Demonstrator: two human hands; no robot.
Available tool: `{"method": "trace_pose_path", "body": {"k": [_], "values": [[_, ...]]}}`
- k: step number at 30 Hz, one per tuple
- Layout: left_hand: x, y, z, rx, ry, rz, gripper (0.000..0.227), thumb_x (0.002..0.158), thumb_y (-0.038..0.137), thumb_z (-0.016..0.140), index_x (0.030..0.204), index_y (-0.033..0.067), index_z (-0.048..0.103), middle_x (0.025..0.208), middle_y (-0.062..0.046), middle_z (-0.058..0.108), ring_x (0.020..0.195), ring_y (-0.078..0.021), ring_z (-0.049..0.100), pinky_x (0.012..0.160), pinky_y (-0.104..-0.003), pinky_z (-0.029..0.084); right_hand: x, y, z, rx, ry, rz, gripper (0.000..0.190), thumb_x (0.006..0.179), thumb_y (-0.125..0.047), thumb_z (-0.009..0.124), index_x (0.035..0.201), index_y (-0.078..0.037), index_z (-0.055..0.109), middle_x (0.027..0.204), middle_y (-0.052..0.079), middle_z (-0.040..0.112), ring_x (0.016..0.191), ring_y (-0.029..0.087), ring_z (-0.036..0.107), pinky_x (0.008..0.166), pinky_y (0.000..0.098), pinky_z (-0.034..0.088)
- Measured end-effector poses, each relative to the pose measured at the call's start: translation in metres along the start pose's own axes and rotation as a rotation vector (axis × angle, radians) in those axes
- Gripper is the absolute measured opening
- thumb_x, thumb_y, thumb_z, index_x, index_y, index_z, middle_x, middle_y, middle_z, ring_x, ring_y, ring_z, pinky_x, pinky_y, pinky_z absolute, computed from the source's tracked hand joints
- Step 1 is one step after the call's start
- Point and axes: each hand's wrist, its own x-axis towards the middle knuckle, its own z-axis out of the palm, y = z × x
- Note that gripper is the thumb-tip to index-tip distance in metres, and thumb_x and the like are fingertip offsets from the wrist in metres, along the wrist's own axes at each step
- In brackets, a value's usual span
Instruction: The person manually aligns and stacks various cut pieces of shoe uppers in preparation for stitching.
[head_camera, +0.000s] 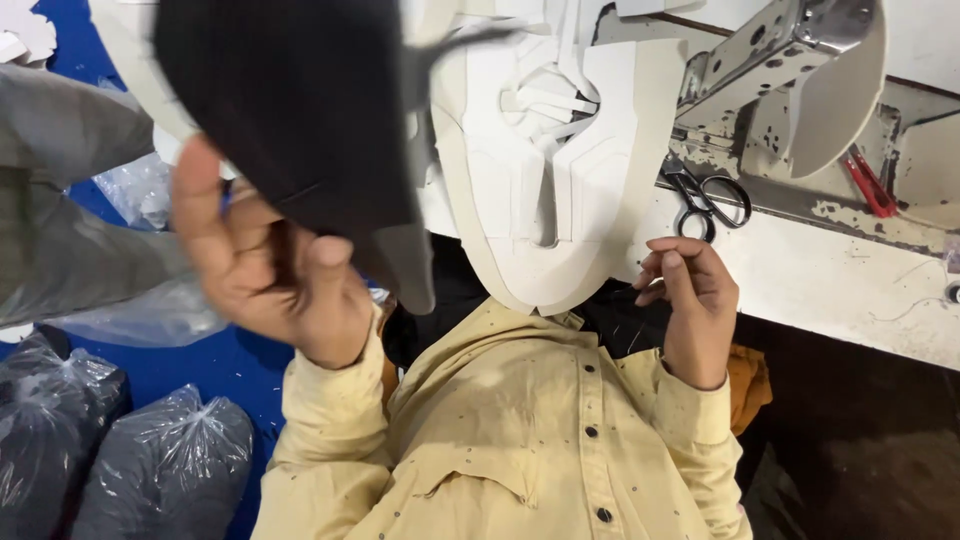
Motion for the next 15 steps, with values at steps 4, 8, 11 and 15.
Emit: {"method": "trace_pose_path", "body": {"k": [4,8,11,15], "values": [[-0.012,0.008,0.008,-0.042,-0.006,0.048,0.077,0.090,-0.004,0.081,0.154,0.0034,0.039,0.108,-0.006,0.071,0.074,-0.0030,0.054,0.066,-0.017,0.037,-0.003,-0.011,0.007,0.074,-0.108,-0.054,0.026,0.110,-0.021,0.058,0.122,0.002,0.065,0.105,0.008,0.068,0.091,0.017,0.067,0.075,0.0274,0.055],[-0.048,-0.014,0.042,-0.043,-0.242,0.034,0.067,0.083,0.002,0.086,0.139,0.0072,0.048,0.125,-0.010,0.055,0.096,-0.0134,0.065,0.079,-0.028,0.055,-0.002,0.011,-0.001,0.431,-0.342,-0.227,0.062,0.107,-0.041,0.067,0.147,0.005,0.054,0.140,0.014,0.062,0.131,0.024,0.061,0.119,0.0357,0.051],[-0.057,-0.003,0.068,0.268,-0.407,0.256,0.057,0.076,0.010,0.087,0.123,0.0124,0.054,0.118,-0.014,0.065,0.093,-0.0240,0.066,0.090,-0.040,0.044,-0.010,-0.025,0.018,0.598,-0.448,-0.206,0.092,0.086,-0.057,0.072,0.147,0.007,0.044,0.152,0.020,0.051,0.142,0.031,0.053,0.120,0.0417,0.048],[-0.073,-0.015,0.068,0.307,-0.778,0.050,0.061,0.087,0.009,0.089,0.138,0.0000,0.058,0.107,-0.002,0.068,0.096,-0.0262,0.069,0.092,-0.046,0.041,-0.008,-0.033,0.018,0.454,-0.318,-0.046,0.071,0.100,-0.024,0.072,0.154,0.008,0.038,0.157,0.034,0.047,0.144,0.045,0.050,0.118,0.0539,0.048]]}}
